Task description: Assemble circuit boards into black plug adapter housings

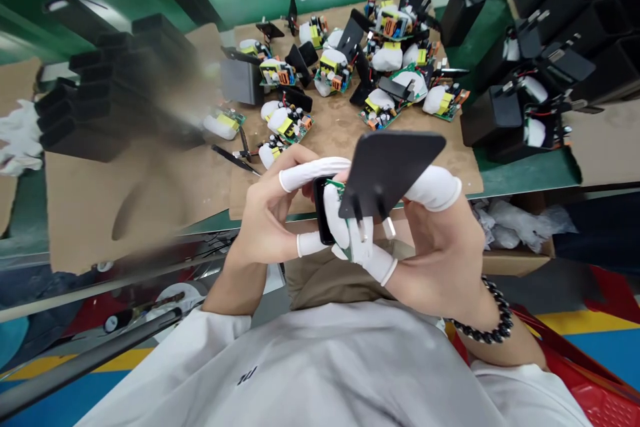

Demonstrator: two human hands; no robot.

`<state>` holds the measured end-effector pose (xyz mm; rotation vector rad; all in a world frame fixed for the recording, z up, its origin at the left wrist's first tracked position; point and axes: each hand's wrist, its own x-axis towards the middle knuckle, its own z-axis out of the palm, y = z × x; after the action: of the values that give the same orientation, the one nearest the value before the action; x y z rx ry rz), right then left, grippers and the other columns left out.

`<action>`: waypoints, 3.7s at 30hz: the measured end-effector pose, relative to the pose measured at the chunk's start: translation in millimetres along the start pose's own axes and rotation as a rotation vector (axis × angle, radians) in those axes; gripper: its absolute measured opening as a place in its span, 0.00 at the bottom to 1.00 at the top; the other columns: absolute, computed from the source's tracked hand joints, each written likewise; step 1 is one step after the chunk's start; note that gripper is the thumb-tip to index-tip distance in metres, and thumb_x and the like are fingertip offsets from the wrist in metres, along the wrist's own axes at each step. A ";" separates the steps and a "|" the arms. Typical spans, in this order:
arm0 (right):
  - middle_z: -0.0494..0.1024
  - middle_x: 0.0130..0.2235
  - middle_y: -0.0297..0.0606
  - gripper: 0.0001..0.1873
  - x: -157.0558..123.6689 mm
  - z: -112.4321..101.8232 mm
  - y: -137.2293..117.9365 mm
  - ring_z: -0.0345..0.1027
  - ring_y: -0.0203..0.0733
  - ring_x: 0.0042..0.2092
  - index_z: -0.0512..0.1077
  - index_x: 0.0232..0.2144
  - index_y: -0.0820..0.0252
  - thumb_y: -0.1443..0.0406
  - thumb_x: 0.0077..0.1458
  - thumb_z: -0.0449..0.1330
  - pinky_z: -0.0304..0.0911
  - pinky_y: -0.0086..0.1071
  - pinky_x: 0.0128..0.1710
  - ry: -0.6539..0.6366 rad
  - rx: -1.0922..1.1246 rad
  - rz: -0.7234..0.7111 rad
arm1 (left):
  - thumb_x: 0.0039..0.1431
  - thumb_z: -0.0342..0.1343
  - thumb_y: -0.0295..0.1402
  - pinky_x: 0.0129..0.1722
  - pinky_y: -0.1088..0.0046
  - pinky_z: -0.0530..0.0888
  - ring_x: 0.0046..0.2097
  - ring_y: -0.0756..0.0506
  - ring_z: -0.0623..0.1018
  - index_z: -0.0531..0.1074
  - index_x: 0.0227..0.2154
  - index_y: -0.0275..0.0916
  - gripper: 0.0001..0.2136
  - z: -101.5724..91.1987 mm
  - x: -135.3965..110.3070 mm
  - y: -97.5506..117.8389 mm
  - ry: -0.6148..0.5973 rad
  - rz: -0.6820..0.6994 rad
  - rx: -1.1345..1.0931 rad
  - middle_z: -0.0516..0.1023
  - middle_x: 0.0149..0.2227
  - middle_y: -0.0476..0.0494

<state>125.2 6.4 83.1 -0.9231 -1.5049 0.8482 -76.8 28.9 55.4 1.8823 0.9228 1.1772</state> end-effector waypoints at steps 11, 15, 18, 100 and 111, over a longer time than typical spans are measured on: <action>0.84 0.42 0.36 0.23 1.2 0.8 -4.8 0.79 0.50 0.44 0.82 0.45 0.50 0.74 0.45 0.72 0.79 0.45 0.43 -0.040 -0.096 0.005 | 0.49 0.72 0.37 0.37 0.67 0.78 0.45 0.41 0.78 0.80 0.51 0.42 0.24 -1.7 -4.3 -17.7 -0.033 -0.096 -0.084 0.78 0.44 0.41; 0.82 0.51 0.36 0.30 -0.4 -4.4 -1.2 0.79 0.52 0.49 0.79 0.51 0.45 0.75 0.47 0.71 0.79 0.46 0.48 -0.118 -0.129 -0.028 | 0.50 0.73 0.41 0.39 0.66 0.79 0.45 0.41 0.78 0.81 0.47 0.41 0.21 -0.9 -6.5 -26.8 -0.033 -0.058 -0.117 0.78 0.44 0.41; 0.81 0.51 0.38 0.34 -1.4 -4.0 0.6 0.79 0.52 0.51 0.78 0.54 0.45 0.77 0.46 0.70 0.80 0.44 0.47 -0.133 -0.134 -0.067 | 0.53 0.71 0.42 0.39 0.66 0.77 0.44 0.42 0.78 0.81 0.46 0.41 0.19 0.6 -7.3 -29.8 -0.011 -0.001 -0.123 0.78 0.45 0.43; 0.88 0.45 0.42 0.19 -6.3 7.9 44.6 0.85 0.44 0.39 0.79 0.53 0.53 0.70 0.59 0.69 0.81 0.33 0.36 0.020 -0.693 -0.345 | 0.59 0.70 0.31 0.57 0.58 0.75 0.49 0.42 0.82 0.73 0.62 0.48 0.28 0.0 -56.3 -8.0 0.492 -0.100 0.426 0.85 0.47 0.46; 0.87 0.45 0.41 0.15 -11.1 20.0 63.7 0.84 0.46 0.42 0.75 0.52 0.55 0.68 0.64 0.65 0.67 0.63 0.68 -0.042 -0.800 -0.270 | 0.62 0.67 0.33 0.59 0.60 0.79 0.55 0.41 0.82 0.74 0.61 0.46 0.24 8.6 -43.3 -5.7 0.439 -0.117 0.429 0.81 0.54 0.43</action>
<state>112.4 23.6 19.0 -1.2259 -1.9913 0.0388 -84.0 -7.0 30.1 1.8854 1.6116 1.4350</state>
